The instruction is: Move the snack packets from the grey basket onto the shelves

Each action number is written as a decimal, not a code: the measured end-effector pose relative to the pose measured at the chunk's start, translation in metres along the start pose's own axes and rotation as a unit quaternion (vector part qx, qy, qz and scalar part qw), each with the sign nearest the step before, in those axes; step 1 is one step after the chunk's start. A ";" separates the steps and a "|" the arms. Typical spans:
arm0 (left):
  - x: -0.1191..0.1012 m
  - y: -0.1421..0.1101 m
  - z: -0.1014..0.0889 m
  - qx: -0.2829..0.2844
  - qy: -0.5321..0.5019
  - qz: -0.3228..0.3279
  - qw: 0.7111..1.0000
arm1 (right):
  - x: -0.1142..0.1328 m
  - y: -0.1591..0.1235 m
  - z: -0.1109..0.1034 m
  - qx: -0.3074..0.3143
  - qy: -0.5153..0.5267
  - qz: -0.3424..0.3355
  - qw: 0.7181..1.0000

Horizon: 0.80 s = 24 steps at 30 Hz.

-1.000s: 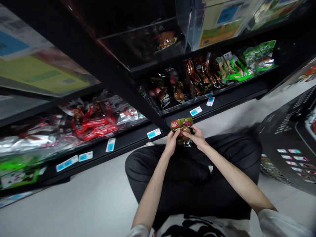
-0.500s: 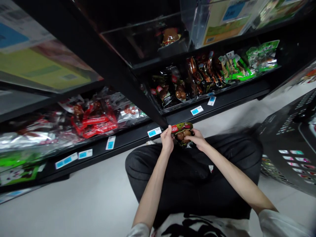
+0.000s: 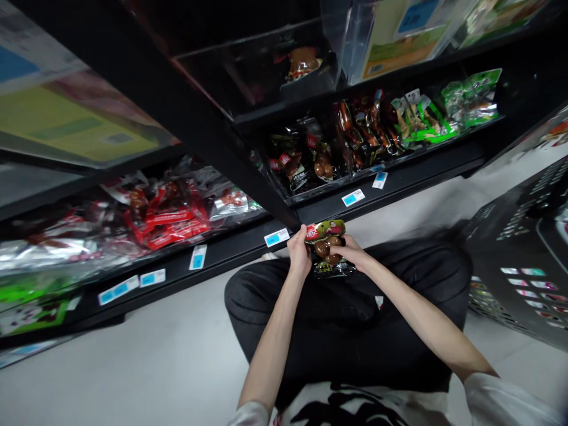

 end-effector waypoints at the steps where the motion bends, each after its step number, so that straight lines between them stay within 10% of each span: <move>1: 0.000 0.000 0.000 0.002 -0.002 0.001 1.000 | 0.000 0.000 0.000 -0.001 -0.002 0.000 1.000; 24: -0.001 0.002 0.007 0.040 0.036 0.018 0.998 | 0.003 -0.003 -0.009 -0.054 0.009 0.006 0.998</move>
Point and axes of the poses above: each hand's wrist, its own y-axis towards the middle knuckle, its own z-axis out of the palm, x = y × z, the point moved 10 cm from there along y, towards the middle knuckle, and after that the axes turned 7 degrees about y, right-handed, at the moved point
